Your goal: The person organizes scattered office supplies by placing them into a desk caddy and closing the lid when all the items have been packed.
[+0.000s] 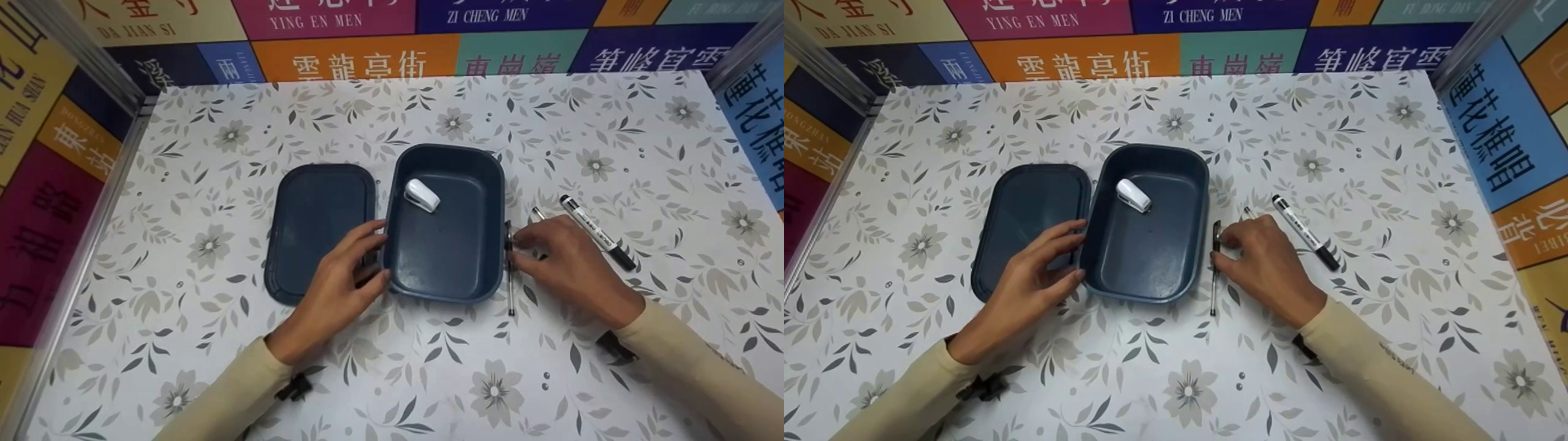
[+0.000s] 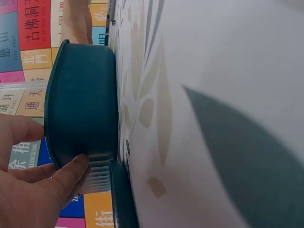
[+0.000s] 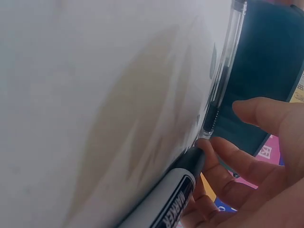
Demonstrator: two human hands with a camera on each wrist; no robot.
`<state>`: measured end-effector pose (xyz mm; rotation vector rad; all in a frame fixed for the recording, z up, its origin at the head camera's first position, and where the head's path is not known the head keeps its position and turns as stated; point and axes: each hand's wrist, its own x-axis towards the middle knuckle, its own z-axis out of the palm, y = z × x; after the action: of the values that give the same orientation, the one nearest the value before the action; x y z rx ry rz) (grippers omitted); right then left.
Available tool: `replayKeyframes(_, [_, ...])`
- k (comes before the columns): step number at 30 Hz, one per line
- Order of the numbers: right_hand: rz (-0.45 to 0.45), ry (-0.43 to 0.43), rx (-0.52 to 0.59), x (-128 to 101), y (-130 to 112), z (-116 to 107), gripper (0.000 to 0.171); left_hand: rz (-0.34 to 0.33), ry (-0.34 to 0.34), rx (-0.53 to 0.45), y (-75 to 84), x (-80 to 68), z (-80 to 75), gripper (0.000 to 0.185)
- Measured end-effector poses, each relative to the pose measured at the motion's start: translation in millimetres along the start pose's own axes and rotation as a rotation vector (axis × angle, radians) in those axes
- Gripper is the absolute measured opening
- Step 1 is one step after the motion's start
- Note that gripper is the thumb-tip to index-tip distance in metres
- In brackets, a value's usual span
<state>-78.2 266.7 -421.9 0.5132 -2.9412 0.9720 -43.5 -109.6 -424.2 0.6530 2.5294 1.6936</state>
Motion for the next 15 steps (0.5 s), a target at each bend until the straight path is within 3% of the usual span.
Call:
replayKeyframes(5, [-0.002, -0.005, -0.04, 0.4, -3.0, 2.6, 0.01, 0.001, 0.007, -0.002, 0.9, 0.0, 1.1, 0.05])
replayKeyframes(15, [0.001, -0.008, -0.072, 1.6, -9.2, 6.1, 0.017, -0.028, 0.027, 0.005, 4.5, -1.8, 5.2, 0.051])
